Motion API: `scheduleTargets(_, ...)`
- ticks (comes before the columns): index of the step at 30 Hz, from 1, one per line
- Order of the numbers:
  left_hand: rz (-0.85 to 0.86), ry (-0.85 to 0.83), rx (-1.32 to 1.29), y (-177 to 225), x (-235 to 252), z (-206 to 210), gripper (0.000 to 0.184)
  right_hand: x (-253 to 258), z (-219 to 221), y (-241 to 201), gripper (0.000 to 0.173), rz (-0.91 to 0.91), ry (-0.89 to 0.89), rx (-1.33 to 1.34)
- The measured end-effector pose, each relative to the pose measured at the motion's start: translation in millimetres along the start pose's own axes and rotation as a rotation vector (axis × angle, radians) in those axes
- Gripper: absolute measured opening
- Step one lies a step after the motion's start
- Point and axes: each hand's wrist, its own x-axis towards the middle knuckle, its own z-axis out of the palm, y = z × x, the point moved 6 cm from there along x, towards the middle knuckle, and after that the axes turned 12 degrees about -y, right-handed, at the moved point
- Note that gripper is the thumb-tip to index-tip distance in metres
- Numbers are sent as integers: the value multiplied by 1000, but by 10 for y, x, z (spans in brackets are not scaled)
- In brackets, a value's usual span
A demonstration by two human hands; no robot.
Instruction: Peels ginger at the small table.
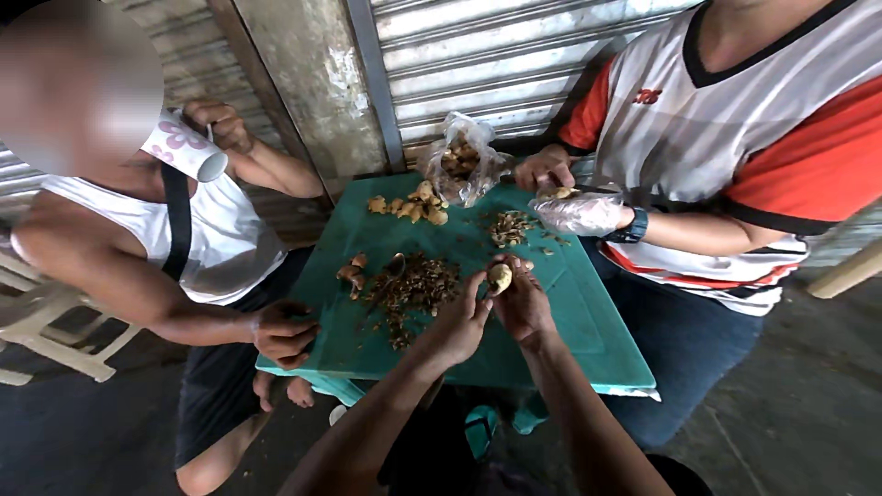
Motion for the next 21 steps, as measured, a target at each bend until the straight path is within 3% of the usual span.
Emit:
scheduleTargets(3,-35,-16,3,-16,5,-8,53,-1,5,-24,36,-23,-35,-101)
scheduleTargets(6,-34,77,11,-35,12,-104,49,4,13,-35,25,-55,-31,-239)
scheduleTargets(9,30,158,45,-3,25,-99,50,-21,-24,16,19,-48,114,-223)
scheduleTargets(17,176,302,-14,59,117,196,49,-179,21,30,29,54,366,151)
scheduleTargets(21,267,391,-56,69,71,160,50,-217,185,104,40,227,388,300)
